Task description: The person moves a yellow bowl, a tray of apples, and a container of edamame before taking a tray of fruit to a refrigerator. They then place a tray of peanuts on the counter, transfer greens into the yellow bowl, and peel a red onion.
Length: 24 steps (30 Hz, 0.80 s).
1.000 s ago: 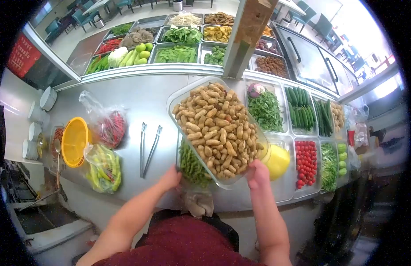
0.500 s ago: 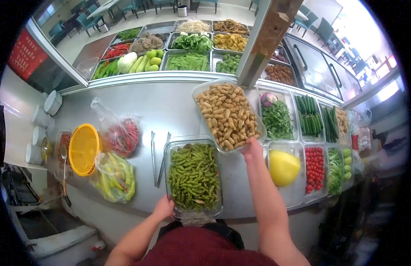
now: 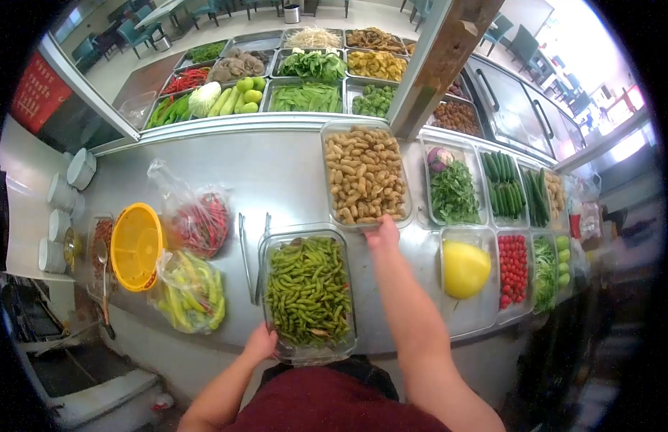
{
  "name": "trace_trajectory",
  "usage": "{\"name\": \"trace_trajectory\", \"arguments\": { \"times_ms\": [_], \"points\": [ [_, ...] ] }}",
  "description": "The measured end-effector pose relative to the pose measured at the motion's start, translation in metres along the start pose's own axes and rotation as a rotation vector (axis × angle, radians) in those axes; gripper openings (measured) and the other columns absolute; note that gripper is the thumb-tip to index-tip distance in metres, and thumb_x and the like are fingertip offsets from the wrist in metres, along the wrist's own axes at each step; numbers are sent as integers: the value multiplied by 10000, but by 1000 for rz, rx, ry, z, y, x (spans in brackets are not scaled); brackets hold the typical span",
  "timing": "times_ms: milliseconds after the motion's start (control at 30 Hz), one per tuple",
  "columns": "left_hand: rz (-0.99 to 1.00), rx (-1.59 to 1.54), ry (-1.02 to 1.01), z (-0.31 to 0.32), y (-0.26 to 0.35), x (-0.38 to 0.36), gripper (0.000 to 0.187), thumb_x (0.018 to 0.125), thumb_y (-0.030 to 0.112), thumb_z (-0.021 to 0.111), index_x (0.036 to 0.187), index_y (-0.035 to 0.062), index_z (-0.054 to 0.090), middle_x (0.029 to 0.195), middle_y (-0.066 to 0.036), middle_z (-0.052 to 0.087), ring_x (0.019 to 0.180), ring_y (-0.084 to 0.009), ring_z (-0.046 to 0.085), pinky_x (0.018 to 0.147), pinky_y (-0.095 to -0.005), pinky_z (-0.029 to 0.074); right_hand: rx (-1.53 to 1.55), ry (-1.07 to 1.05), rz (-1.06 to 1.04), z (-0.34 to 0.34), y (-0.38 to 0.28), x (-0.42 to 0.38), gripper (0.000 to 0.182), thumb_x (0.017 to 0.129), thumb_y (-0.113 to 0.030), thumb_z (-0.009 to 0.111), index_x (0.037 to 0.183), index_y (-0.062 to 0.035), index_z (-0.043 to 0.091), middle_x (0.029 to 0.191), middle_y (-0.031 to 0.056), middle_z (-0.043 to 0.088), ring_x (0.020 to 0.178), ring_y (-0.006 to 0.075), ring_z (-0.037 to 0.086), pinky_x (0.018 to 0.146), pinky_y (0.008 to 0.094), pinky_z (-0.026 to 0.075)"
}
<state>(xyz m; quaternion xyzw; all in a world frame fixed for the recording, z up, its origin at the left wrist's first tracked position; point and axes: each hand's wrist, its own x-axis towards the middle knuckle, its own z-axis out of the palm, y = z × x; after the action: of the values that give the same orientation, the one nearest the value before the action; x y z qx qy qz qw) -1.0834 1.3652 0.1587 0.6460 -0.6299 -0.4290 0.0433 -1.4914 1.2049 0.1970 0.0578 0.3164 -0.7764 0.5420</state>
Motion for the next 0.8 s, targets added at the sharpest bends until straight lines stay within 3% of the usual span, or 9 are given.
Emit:
{"name": "trace_trajectory", "arguments": {
  "times_ms": [133,300,400,467,533,600,667,733,800],
  "points": [
    [-76,-45,-45,-25,42,-26,269,901,201,489,1053,-20,473,717,-200,652,606,-337,658,637,-442,532,66,56,25,30,13,-14,474,784,3,453,1256,-8,403,1227,216,493,1117,410,530,913,602,477],
    [-120,-85,-94,-38,61,-37,236,906,170,479,1043,-22,470,663,-175,643,514,-285,646,566,-406,536,-141,230,157,37,10,-13,336,851,-26,459,1186,-13,438,1191,238,505,1054,427,551,839,554,525],
    [-163,-41,-118,-42,67,-42,269,901,192,490,1059,-25,469,733,-210,652,623,-340,662,635,-435,534,-137,293,164,44,4,-14,350,911,-88,436,1250,-4,414,1257,232,498,1114,428,523,827,495,519],
    [2,84,14,-33,54,-39,303,895,224,503,1070,-22,480,850,-248,651,784,-402,647,727,-464,515,-146,274,160,47,2,-18,345,925,-125,450,1244,-2,412,1247,233,502,1088,420,534,822,487,519],
    [-22,89,1,-32,55,-44,327,881,231,516,1089,-19,487,900,-257,644,859,-419,623,773,-470,499,-160,257,164,42,-1,-28,345,939,-162,465,1238,0,409,1237,233,506,1062,412,545,816,480,519],
    [-47,97,0,-43,62,-44,352,867,238,529,1108,-16,494,950,-265,636,935,-436,598,819,-477,483,-262,105,256,45,-8,-54,378,943,-260,526,1213,-9,441,1147,207,561,1012,373,564,811,429,512],
    [-6,-7,-99,-45,56,-39,389,832,220,556,1144,-5,501,1007,-261,625,993,-423,582,856,-467,472,-822,112,297,36,-14,-101,379,918,-318,596,1137,-17,523,1032,145,608,938,299,570,782,372,490],
    [-3,-14,-33,-38,53,-32,407,818,210,565,1159,-2,503,1039,-259,616,1020,-422,570,873,-465,463,-1186,79,325,12,-3,-134,315,882,-232,621,1111,-19,585,943,79,628,855,204,557,747,305,454],
    [-11,-18,21,-35,58,-38,427,803,201,574,1174,1,505,1072,-256,607,1047,-421,557,890,-463,455,-1257,-35,200,-20,16,-157,289,864,-171,602,1107,-15,597,944,65,626,834,171,549,732,295,450]
  ]
}}
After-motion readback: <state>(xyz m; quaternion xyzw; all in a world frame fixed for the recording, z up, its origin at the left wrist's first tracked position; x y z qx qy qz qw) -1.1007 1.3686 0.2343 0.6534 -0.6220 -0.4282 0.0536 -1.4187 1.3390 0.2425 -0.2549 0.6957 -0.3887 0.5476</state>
